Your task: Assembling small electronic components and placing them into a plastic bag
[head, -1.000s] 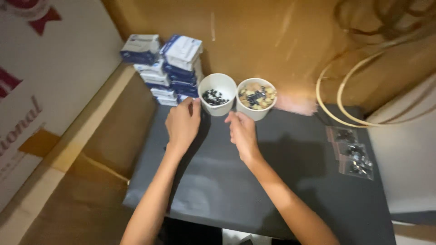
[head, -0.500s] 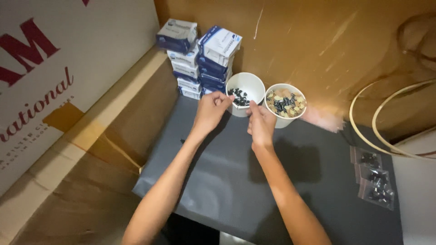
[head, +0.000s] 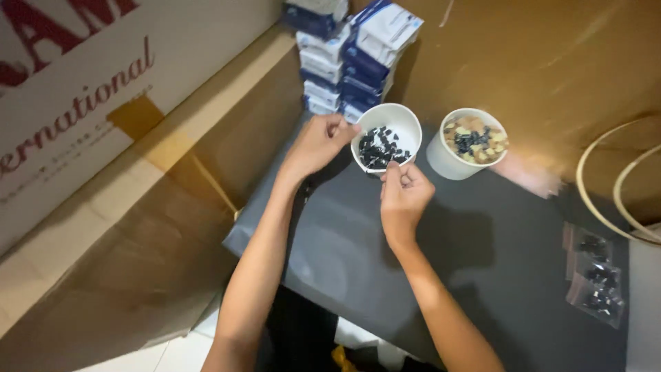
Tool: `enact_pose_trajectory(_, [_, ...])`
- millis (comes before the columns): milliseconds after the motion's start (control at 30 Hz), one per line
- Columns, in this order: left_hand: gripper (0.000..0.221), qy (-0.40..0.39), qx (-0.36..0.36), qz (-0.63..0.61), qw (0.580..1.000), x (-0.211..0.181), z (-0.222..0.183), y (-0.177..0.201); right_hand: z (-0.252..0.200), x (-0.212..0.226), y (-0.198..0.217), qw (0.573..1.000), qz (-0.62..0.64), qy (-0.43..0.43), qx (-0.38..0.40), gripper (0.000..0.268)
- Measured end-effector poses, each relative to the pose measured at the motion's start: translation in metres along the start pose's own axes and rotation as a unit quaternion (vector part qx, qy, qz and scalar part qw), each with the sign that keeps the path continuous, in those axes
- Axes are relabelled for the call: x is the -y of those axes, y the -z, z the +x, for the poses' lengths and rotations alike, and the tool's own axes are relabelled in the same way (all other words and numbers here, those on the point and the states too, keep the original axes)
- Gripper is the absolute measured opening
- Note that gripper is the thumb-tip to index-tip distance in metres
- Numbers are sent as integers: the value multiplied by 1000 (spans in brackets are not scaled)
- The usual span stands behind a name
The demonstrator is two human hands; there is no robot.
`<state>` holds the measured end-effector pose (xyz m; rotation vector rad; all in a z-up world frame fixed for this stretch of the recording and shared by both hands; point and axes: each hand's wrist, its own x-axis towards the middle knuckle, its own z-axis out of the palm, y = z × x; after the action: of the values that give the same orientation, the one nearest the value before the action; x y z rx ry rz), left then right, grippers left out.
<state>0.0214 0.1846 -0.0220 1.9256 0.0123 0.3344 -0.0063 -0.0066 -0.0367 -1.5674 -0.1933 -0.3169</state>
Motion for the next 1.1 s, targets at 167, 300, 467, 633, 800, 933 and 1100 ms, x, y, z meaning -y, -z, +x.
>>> enact_pose_trajectory(167, [18, 13, 28, 11, 999, -44, -30, 35, -3, -16, -1, 996, -53, 54, 57, 26])
enact_pose_trajectory(300, [19, -35, 32, -9, 999, -30, -41, 44, -10, -16, -4, 989, -53, 95, 97, 22])
enact_pose_trajectory(467, [18, -25, 16, -3, 1000, -34, -50, 46, -8, -4, -2, 974, -141, 151, 88, 30])
enact_pose_trajectory(633, [16, -29, 22, 8, 999, -36, -53, 55, -2, -7, 2, 967, -172, 166, 86, 30])
enact_pose_trajectory(800, [16, -35, 32, 44, 998, -43, -56, 57, 3, 3, 0, 984, -87, 138, 73, 31])
enact_pose_trajectory(933, [16, -24, 31, 78, 996, -51, -58, 52, 6, -3, 0, 985, -69, 145, 69, 49])
enact_pose_trajectory(1100, [16, -47, 34, 63, 996, -53, -58, 54, 7, -11, 3, 974, -111, 182, 74, 47])
